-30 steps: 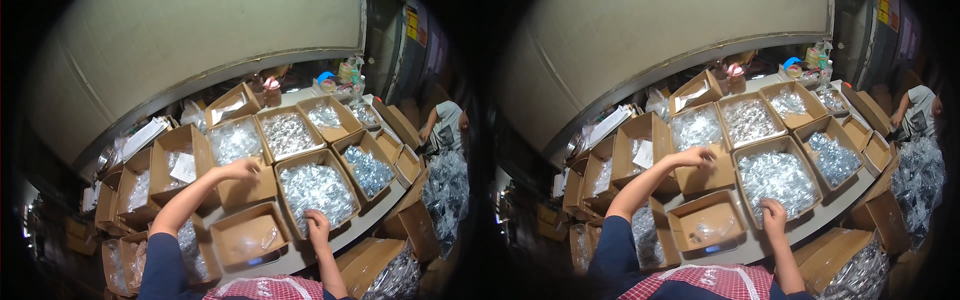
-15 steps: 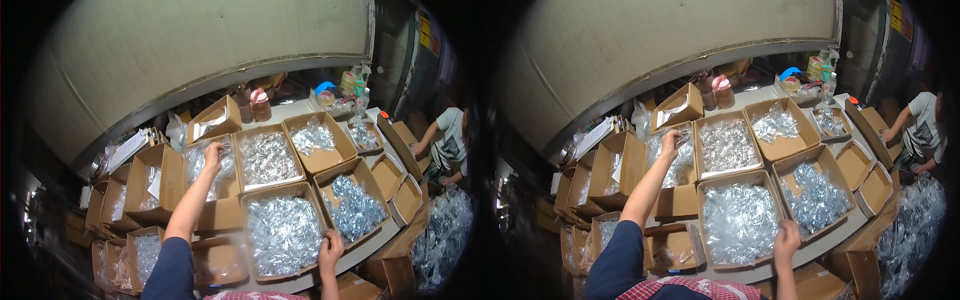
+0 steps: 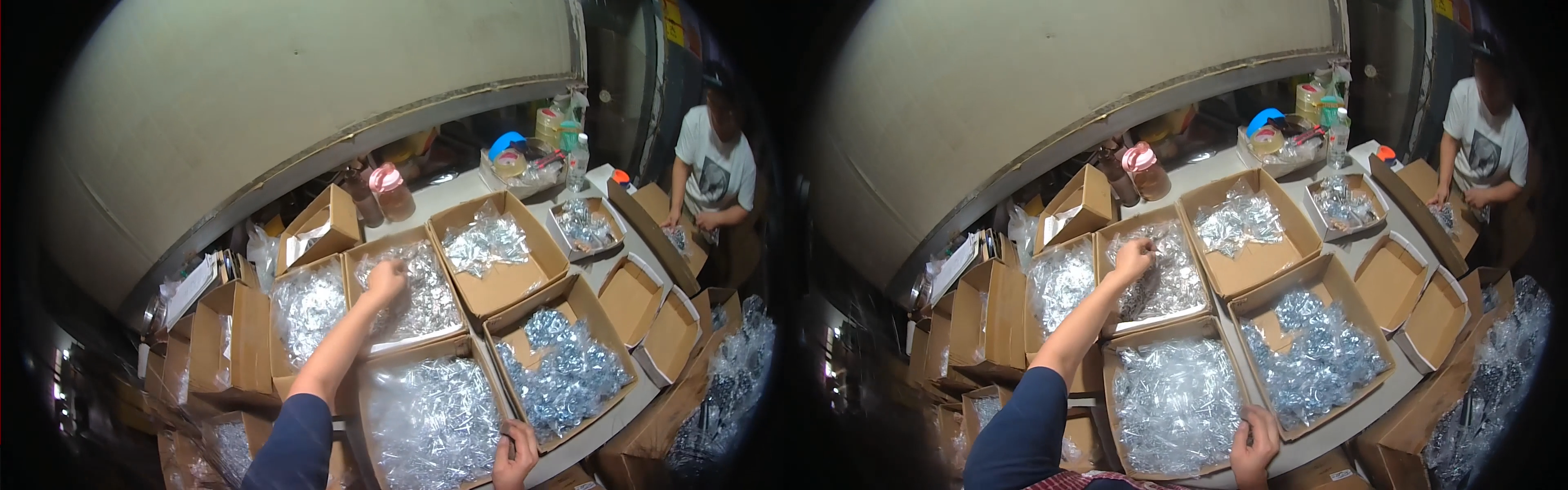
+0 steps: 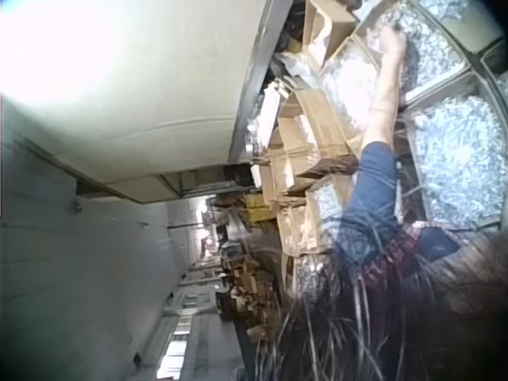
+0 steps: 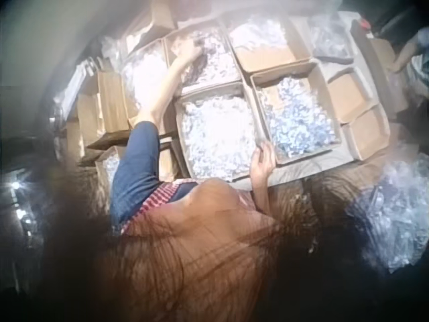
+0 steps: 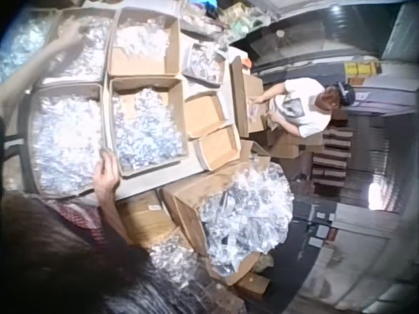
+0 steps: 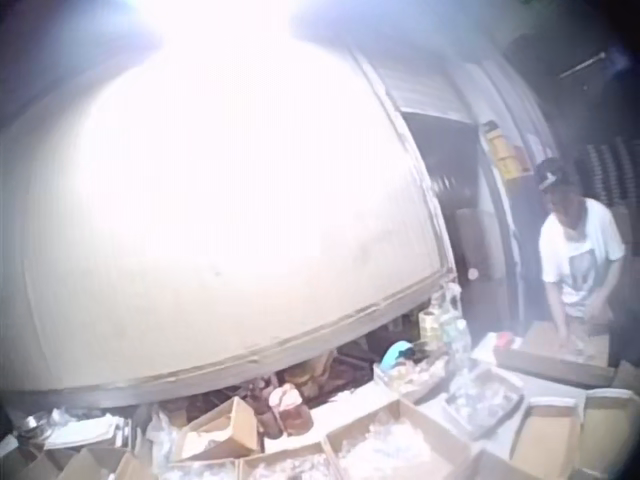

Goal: The person sorts small metal hardware components into different cardboard boxes and weighs some of them using a small digital scale.

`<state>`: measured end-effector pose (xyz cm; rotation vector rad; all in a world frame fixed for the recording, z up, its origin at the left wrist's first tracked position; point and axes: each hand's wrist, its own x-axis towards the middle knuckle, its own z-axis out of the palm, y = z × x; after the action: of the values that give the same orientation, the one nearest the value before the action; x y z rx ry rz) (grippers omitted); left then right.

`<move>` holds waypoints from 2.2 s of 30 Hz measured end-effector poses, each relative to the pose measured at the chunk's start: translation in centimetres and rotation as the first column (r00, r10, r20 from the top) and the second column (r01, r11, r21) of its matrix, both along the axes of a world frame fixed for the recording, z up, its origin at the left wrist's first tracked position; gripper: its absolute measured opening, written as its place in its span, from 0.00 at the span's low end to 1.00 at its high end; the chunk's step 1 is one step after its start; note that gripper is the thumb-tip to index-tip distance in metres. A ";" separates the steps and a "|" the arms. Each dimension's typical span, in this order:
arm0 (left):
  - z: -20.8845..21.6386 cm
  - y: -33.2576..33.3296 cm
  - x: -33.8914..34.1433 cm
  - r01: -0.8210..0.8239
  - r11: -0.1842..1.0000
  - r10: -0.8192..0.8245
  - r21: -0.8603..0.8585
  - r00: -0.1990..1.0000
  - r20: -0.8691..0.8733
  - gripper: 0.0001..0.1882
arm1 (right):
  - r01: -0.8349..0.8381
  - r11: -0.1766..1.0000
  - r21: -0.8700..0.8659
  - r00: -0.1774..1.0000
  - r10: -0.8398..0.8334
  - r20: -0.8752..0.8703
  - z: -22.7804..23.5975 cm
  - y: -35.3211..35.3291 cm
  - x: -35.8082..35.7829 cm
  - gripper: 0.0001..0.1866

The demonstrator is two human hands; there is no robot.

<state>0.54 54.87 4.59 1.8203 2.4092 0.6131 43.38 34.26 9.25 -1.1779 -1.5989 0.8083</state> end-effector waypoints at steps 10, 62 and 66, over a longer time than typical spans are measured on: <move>3.7 8.7 9.4 -0.028 0.995 -0.080 0.098 0.373 0.924 0.07 | 0.045 0.999 -0.013 0.998 -0.044 0.043 0.1 0.2 0.8 0.10; 12.9 -46.9 3.5 -0.240 0.936 0.330 -0.257 0.350 0.877 0.18 | -0.525 0.847 -0.081 0.593 0.432 0.680 -5.3 20.9 -26.1 0.16; 7.1 -53.6 0.6 -0.865 0.486 0.364 0.126 0.331 0.870 0.16 | -0.266 0.930 0.253 0.956 0.222 0.190 0.6 22.6 -21.8 0.16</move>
<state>1.13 1.32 11.70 0.1709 2.2623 1.9199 21.59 56.86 9.83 -0.8697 -1.9488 0.6314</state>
